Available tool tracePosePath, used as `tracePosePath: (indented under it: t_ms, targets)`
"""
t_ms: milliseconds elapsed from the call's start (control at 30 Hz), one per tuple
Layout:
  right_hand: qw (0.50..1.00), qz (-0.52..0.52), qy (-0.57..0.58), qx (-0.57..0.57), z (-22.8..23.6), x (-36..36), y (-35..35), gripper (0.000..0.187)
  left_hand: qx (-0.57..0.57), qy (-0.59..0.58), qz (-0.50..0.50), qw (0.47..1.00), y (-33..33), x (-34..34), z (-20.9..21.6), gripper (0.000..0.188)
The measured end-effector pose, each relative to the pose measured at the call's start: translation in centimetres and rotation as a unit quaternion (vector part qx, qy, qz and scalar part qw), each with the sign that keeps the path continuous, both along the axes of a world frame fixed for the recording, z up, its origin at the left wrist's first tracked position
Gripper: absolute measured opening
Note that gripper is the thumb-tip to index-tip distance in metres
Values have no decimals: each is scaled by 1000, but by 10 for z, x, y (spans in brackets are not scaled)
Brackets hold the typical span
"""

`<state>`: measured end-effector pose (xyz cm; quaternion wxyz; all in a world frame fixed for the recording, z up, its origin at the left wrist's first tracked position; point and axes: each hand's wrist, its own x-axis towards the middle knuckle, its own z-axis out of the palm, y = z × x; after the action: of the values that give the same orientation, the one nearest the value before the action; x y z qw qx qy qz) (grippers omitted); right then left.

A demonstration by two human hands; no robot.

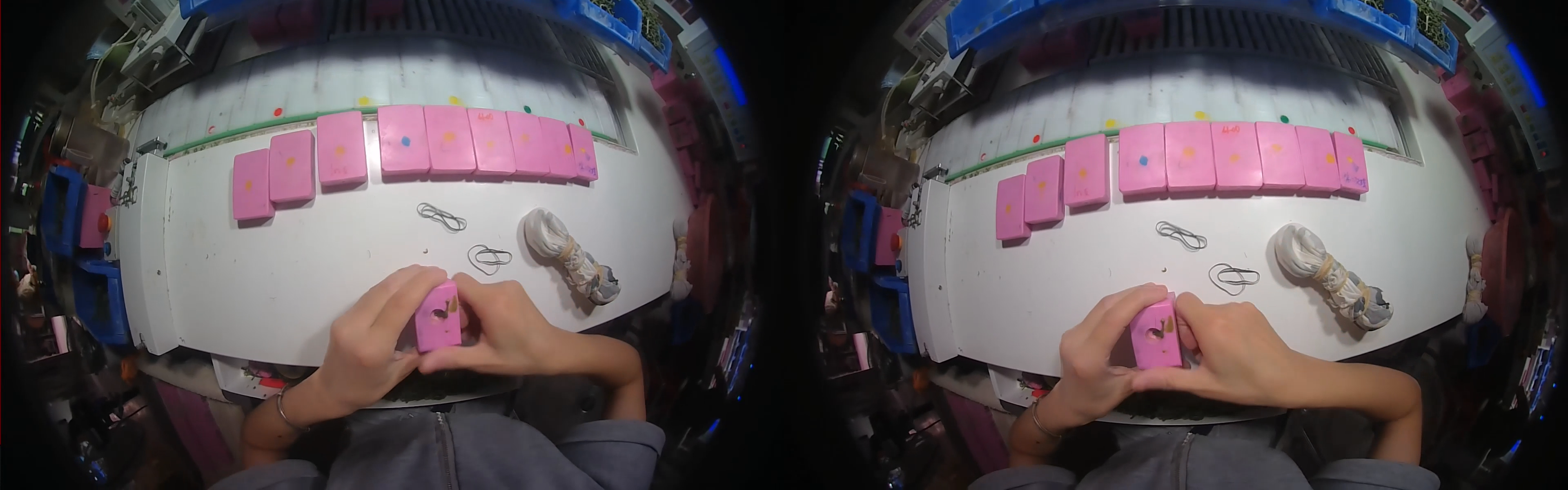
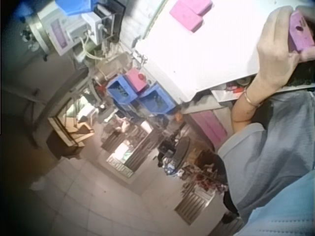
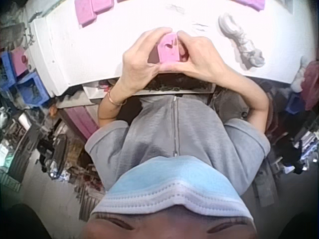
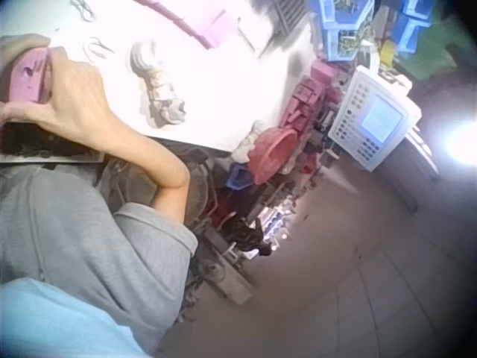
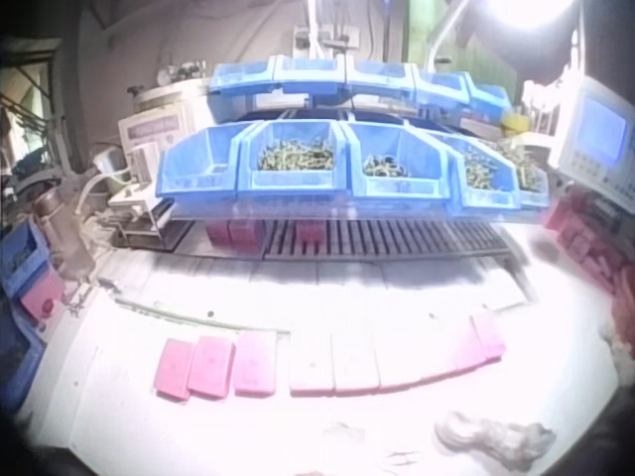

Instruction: The person assembles items by opening pink rectangular molds, inserting green and yellow components, and securing them with rubber bands before placing the finished units on a tray.

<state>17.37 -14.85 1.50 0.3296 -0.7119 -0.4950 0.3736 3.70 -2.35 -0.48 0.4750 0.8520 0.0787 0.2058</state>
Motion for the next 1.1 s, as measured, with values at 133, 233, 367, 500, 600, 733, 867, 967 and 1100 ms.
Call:
tracePosePath:
  t_ms: [133, 233, 367, 500, 600, 733, 867, 967, 1100]
  targets:
    - [989, -8, 143, -30, -11, 5, 2, 49, 42, 11, -17, 999, 5, -1, 3, 69]
    - [979, 10, 198, -36, -20, 9, -2, 46, 43, 6, -33, 999, 9, -2, 2, 69]
    - [978, 37, 202, -46, -13, 12, -3, 42, 14, -9, -33, 999, 9, -1, 1, 63]
    - [986, 11, 168, -7, -16, 8, -20, 45, -12, 1, -16, 1000, 7, -3, 1, 57]
    - [989, -48, -31, 139, -11, -4, -12, 51, -139, 33, -10, 990, 8, -8, -3, 58]
    - [918, -30, -179, 353, -20, -4, -7, 59, -323, 8, -16, 946, 5, -16, -11, 61]
    - [932, 52, -162, 319, -7, 4, 8, 59, -416, -6, -28, 909, 6, -19, -17, 61]
    - [937, 100, -206, 263, -5, 0, 9, 56, -427, -3, -17, 904, 5, -22, -19, 61]
    - [941, 82, -252, 211, 6, -4, 3, 58, -445, -1, -20, 895, 7, -21, -17, 60]
